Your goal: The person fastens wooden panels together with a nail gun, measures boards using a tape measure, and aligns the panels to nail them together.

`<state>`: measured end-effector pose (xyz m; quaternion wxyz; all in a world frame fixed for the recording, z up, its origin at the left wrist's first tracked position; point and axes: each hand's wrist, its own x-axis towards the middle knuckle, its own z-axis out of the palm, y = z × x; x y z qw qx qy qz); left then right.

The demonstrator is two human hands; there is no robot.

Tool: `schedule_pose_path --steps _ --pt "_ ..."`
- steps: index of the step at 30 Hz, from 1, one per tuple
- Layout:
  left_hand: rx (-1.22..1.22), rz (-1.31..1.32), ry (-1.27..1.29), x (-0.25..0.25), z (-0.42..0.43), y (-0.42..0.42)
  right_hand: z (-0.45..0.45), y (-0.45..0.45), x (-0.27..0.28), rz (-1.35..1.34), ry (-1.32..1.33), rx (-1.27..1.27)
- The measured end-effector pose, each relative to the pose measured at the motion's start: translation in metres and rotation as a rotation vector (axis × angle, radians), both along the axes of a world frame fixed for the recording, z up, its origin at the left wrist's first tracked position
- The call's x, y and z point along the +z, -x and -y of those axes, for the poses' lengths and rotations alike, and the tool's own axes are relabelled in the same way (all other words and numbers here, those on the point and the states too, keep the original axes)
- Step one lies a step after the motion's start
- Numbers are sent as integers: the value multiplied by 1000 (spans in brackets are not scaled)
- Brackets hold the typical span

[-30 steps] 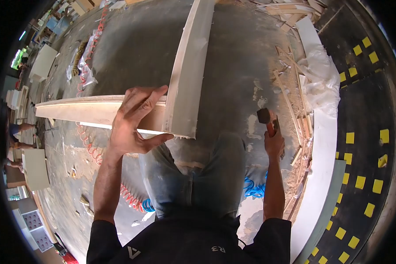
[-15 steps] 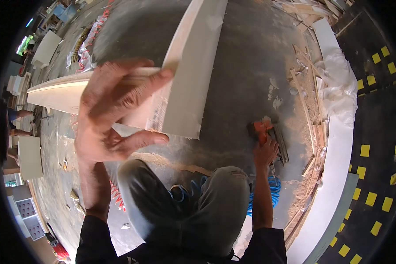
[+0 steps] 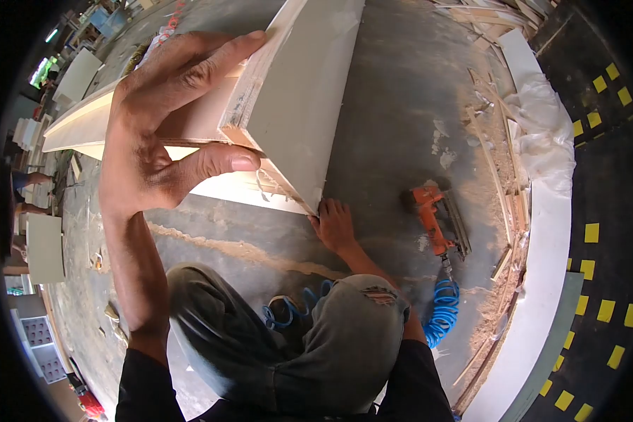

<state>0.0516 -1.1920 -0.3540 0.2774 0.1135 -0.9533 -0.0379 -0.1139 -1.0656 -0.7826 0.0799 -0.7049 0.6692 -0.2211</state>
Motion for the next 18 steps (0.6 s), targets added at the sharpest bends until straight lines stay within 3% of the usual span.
schedule_pose_path --steps 11,18 --pt "-133 -7 -37 8 3 8 -1 -1 -9 -42 75 24" --pt "-212 -185 -56 -1 12 15 1 0 -10 -29 108 24"
